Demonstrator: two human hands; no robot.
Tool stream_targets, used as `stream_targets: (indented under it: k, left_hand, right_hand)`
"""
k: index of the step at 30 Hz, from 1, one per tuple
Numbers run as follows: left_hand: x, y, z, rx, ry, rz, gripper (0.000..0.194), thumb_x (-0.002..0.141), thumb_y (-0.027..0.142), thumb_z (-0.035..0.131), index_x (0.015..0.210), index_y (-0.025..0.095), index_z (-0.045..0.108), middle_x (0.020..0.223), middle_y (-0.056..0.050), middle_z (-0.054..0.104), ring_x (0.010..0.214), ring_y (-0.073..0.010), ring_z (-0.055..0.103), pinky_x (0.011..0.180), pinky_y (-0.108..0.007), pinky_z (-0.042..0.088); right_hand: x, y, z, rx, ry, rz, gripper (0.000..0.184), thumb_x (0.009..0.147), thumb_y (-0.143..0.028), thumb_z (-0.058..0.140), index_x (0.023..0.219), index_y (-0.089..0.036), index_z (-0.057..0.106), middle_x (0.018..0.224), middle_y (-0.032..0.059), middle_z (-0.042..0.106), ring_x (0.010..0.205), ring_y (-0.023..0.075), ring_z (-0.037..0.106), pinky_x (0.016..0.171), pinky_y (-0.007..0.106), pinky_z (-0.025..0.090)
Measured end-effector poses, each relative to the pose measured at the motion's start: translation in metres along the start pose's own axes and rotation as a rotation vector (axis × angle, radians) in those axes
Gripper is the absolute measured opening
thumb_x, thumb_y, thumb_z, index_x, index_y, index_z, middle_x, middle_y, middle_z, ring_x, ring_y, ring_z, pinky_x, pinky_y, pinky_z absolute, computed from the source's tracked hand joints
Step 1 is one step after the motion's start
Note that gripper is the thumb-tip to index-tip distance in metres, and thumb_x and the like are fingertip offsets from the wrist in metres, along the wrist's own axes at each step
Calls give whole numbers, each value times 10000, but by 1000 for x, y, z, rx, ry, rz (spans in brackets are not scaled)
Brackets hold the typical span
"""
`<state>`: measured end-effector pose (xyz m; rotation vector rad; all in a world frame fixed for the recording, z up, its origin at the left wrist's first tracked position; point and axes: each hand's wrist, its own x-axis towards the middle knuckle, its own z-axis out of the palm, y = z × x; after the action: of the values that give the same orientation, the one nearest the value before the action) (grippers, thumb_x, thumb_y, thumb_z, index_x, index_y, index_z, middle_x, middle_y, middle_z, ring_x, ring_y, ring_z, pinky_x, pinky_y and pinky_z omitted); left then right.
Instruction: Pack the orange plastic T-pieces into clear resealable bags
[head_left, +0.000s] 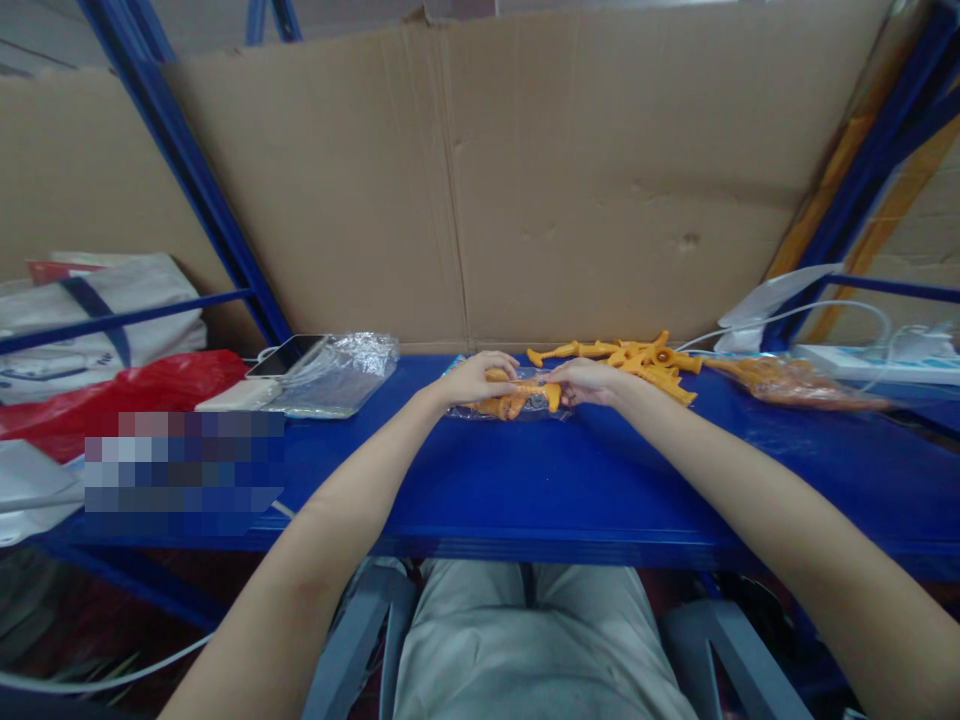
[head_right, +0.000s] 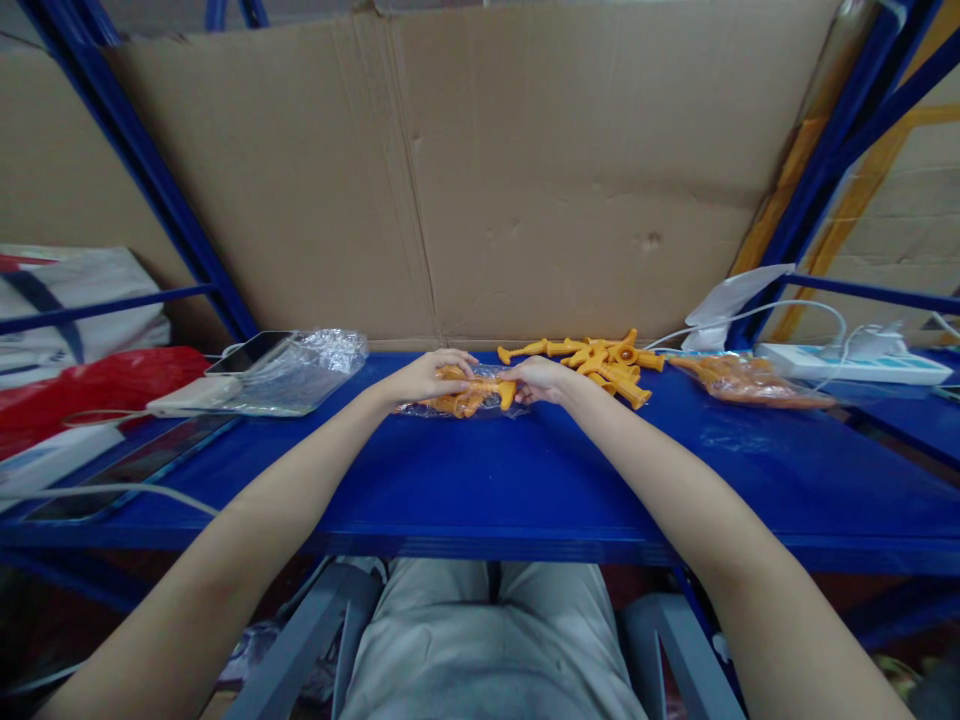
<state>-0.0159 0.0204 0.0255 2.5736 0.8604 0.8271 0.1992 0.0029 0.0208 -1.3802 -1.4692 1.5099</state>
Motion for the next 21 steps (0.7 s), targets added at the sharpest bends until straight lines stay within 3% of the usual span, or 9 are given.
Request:
stream_targets:
  k: [5,12,17,21]
  left_hand:
    - [2,1,5,63,27,30,46,744,188,640,706,193,665,1038,-49,686,1077,-191,583,1010,-386,389]
    - [6,3,5,-41,128,-48,64,751,219,643,718,183,685,1049,-66,690,1063,-197,596,998,-393,405]
    - [6,3,5,-91,148,-30,67,737,237,668,707,182,691,1028,-62,696,1047,-193,604,997,-390,403]
    - [5,3,6,-113,151,-23,77,739,246,665,712,181,694,1019,-63,700,1035,-193,611,993,-387,404]
  right_hand:
    - [4,2,-4,65,-62,32,97,875,-127,563,780,-106,570,525,-8,577,349,37,460,356,135,390]
    - [4,5,-6,181,-133,-82,185,913,-87,470,751,-124,551,536,-20,576,384,37,479,426,132,437]
    - [6,10,-2,165,-215,-107,108,882,-68,519,798,-116,567,570,-8,612,412,48,510,448,143,465]
    - [11,11,2,160,-85,-50,123,860,-48,542,753,-102,568,542,16,613,434,65,546,462,156,486]
